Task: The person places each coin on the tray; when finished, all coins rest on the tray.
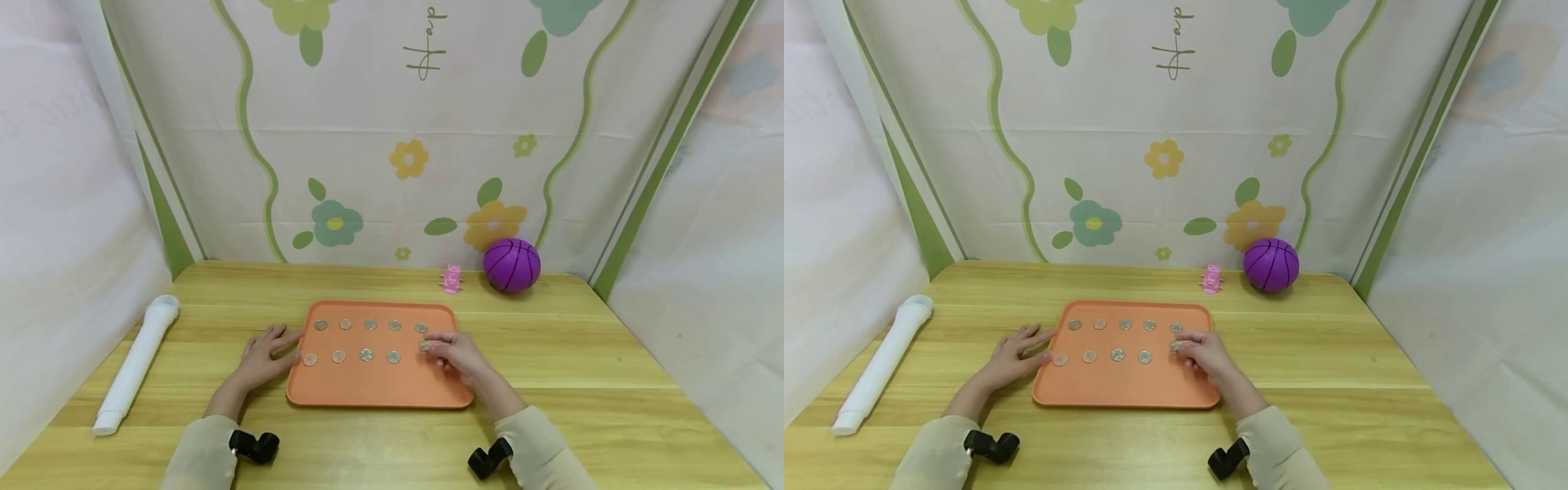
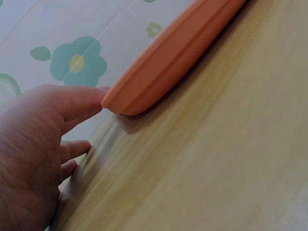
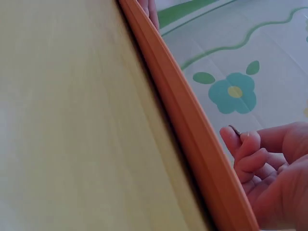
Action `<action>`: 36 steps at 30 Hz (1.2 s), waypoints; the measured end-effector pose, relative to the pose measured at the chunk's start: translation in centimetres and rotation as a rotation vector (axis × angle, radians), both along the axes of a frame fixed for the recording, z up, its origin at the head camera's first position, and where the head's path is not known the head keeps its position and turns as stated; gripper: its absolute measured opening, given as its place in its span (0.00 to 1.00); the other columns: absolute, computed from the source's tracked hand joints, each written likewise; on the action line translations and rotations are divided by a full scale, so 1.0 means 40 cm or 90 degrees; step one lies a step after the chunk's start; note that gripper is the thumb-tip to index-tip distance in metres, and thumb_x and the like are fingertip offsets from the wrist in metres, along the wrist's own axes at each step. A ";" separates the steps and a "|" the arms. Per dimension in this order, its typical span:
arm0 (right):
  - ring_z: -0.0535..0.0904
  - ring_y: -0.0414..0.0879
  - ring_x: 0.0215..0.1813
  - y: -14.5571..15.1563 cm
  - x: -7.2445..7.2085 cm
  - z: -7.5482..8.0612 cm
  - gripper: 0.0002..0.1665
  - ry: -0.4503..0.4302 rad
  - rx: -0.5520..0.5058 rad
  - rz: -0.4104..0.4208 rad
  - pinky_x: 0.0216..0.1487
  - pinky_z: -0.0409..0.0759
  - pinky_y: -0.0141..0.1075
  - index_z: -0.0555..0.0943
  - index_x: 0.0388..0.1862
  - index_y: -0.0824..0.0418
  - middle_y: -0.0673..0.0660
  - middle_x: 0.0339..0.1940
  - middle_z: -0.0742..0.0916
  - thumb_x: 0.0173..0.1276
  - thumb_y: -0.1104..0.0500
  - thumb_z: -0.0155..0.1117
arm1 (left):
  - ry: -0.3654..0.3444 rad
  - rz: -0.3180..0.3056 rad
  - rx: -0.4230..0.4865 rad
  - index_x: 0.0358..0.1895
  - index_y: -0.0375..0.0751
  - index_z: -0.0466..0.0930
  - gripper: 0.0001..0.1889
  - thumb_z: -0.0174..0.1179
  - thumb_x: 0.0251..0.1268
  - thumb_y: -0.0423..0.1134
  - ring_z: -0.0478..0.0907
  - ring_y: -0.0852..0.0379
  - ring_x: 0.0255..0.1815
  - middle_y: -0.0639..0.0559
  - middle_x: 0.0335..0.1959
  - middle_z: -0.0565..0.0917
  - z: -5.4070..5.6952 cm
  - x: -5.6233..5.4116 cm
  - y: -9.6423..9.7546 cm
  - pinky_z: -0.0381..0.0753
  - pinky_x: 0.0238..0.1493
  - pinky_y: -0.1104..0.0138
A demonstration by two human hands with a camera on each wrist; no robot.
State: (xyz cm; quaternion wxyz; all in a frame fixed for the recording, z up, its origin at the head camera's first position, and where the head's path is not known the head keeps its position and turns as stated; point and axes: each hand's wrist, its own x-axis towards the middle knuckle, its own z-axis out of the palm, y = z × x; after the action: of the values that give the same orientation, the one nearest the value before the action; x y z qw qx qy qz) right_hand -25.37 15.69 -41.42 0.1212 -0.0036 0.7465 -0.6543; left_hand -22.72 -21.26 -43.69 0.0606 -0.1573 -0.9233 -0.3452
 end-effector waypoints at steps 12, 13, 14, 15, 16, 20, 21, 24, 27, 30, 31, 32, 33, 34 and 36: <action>0.67 0.37 0.12 -0.017 0.009 -0.018 0.17 -0.001 0.007 -0.009 0.12 0.63 0.26 0.74 0.45 0.75 0.61 0.26 0.83 0.55 0.72 0.54 | -0.001 0.000 0.000 0.58 0.42 0.68 0.26 0.55 0.56 0.48 0.43 0.34 0.62 0.31 0.61 0.56 0.006 0.003 0.001 0.33 0.54 0.41; 0.67 0.37 0.11 -0.018 0.008 -0.019 0.16 -0.002 0.009 -0.011 0.12 0.63 0.26 0.75 0.45 0.75 0.61 0.25 0.83 0.55 0.72 0.54 | -0.002 0.000 0.000 0.58 0.42 0.68 0.26 0.55 0.56 0.48 0.43 0.34 0.62 0.31 0.61 0.56 0.006 0.003 0.001 0.33 0.54 0.41; 0.67 0.37 0.11 -0.018 0.009 -0.018 0.15 -0.002 0.012 -0.011 0.12 0.63 0.26 0.75 0.44 0.75 0.61 0.25 0.83 0.55 0.72 0.54 | -0.003 0.000 0.001 0.58 0.42 0.68 0.26 0.55 0.56 0.48 0.43 0.34 0.62 0.31 0.61 0.56 0.006 0.002 0.001 0.33 0.54 0.41; 0.67 0.37 0.11 -0.018 0.009 -0.018 0.15 -0.002 0.015 -0.011 0.12 0.63 0.26 0.75 0.43 0.75 0.61 0.24 0.83 0.55 0.72 0.54 | -0.003 0.000 0.000 0.58 0.42 0.68 0.26 0.55 0.56 0.48 0.43 0.34 0.62 0.31 0.61 0.56 0.006 0.003 0.001 0.34 0.54 0.41; 0.67 0.37 0.11 -0.019 0.009 -0.017 0.14 -0.002 0.018 -0.012 0.12 0.63 0.26 0.76 0.43 0.75 0.61 0.24 0.83 0.55 0.72 0.54 | -0.004 0.000 -0.001 0.58 0.42 0.68 0.26 0.55 0.56 0.48 0.42 0.34 0.62 0.31 0.61 0.56 0.006 0.003 0.002 0.34 0.54 0.41; 0.67 0.37 0.11 -0.020 0.012 -0.015 0.13 -0.001 0.036 -0.014 0.12 0.62 0.26 0.76 0.41 0.74 0.60 0.22 0.83 0.55 0.72 0.55 | -0.004 -0.001 -0.001 0.58 0.42 0.68 0.26 0.55 0.56 0.48 0.43 0.34 0.62 0.31 0.61 0.56 0.007 0.005 0.002 0.34 0.54 0.41; 0.67 0.37 0.11 -0.019 0.013 -0.014 0.13 -0.001 0.042 -0.014 0.12 0.62 0.26 0.76 0.40 0.74 0.60 0.22 0.83 0.55 0.72 0.55 | -0.005 -0.001 0.000 0.58 0.42 0.68 0.26 0.55 0.56 0.48 0.43 0.34 0.62 0.31 0.61 0.56 0.008 0.005 0.003 0.34 0.54 0.41; 0.67 0.37 0.12 -0.017 0.016 -0.011 0.12 -0.003 0.052 -0.010 0.12 0.63 0.26 0.76 0.39 0.74 0.60 0.22 0.82 0.55 0.72 0.56 | -0.005 -0.004 0.005 0.58 0.41 0.67 0.26 0.55 0.56 0.47 0.42 0.34 0.62 0.31 0.61 0.56 0.009 0.006 0.004 0.33 0.54 0.42; 0.68 0.37 0.12 -0.014 0.021 -0.007 0.12 -0.008 0.053 0.001 0.12 0.63 0.25 0.76 0.40 0.74 0.61 0.22 0.83 0.55 0.71 0.57 | -0.006 -0.003 0.005 0.58 0.41 0.68 0.26 0.55 0.56 0.47 0.42 0.34 0.62 0.31 0.61 0.56 0.008 0.005 0.002 0.33 0.54 0.42; 0.69 0.37 0.14 -0.006 0.026 0.002 0.15 -0.008 0.051 0.015 0.13 0.64 0.25 0.75 0.42 0.75 0.61 0.24 0.83 0.55 0.69 0.58 | -0.014 -0.004 0.004 0.58 0.41 0.67 0.26 0.55 0.56 0.48 0.42 0.34 0.62 0.31 0.61 0.56 0.007 0.002 -0.001 0.33 0.54 0.42; 0.70 0.37 0.14 -0.001 0.027 0.007 0.16 -0.004 0.051 0.021 0.14 0.65 0.26 0.74 0.43 0.75 0.61 0.25 0.83 0.55 0.68 0.57 | -0.020 -0.006 0.006 0.59 0.41 0.67 0.27 0.55 0.56 0.48 0.42 0.34 0.62 0.31 0.61 0.55 0.008 0.001 -0.003 0.33 0.54 0.42; 0.71 0.38 0.15 0.005 0.027 0.014 0.18 0.001 0.050 0.025 0.15 0.66 0.26 0.73 0.45 0.75 0.61 0.26 0.83 0.56 0.67 0.57 | -0.026 -0.009 0.010 0.59 0.41 0.67 0.27 0.55 0.57 0.48 0.41 0.34 0.62 0.30 0.61 0.55 0.010 -0.001 -0.005 0.33 0.54 0.42; 0.72 0.39 0.17 0.012 0.028 0.022 0.19 0.008 0.051 0.034 0.16 0.67 0.27 0.72 0.47 0.76 0.62 0.27 0.83 0.57 0.66 0.57 | -0.036 -0.014 0.018 0.59 0.40 0.67 0.27 0.54 0.57 0.48 0.41 0.33 0.62 0.30 0.61 0.55 0.013 -0.003 -0.008 0.33 0.54 0.41; 0.73 0.41 0.18 0.021 0.028 0.031 0.21 0.021 0.062 0.049 0.17 0.68 0.28 0.71 0.48 0.76 0.63 0.29 0.82 0.58 0.64 0.56 | -0.046 -0.017 0.024 0.59 0.39 0.66 0.27 0.54 0.57 0.48 0.42 0.33 0.62 0.29 0.61 0.55 0.017 -0.004 -0.011 0.34 0.54 0.41; 0.75 0.47 0.24 0.042 0.026 0.052 0.24 0.050 0.092 0.086 0.22 0.72 0.33 0.68 0.52 0.75 0.65 0.34 0.81 0.60 0.61 0.55 | -0.077 -0.024 0.037 0.60 0.37 0.64 0.28 0.53 0.59 0.48 0.43 0.32 0.61 0.28 0.61 0.54 0.032 -0.006 -0.017 0.38 0.54 0.40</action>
State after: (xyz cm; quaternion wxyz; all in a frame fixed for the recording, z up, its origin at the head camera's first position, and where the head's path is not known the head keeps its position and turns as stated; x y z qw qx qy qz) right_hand -24.31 17.36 -39.34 0.1357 -0.0708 0.7940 -0.5884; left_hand -22.94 -21.96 -42.41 0.0030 -0.1516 -0.9116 -0.3820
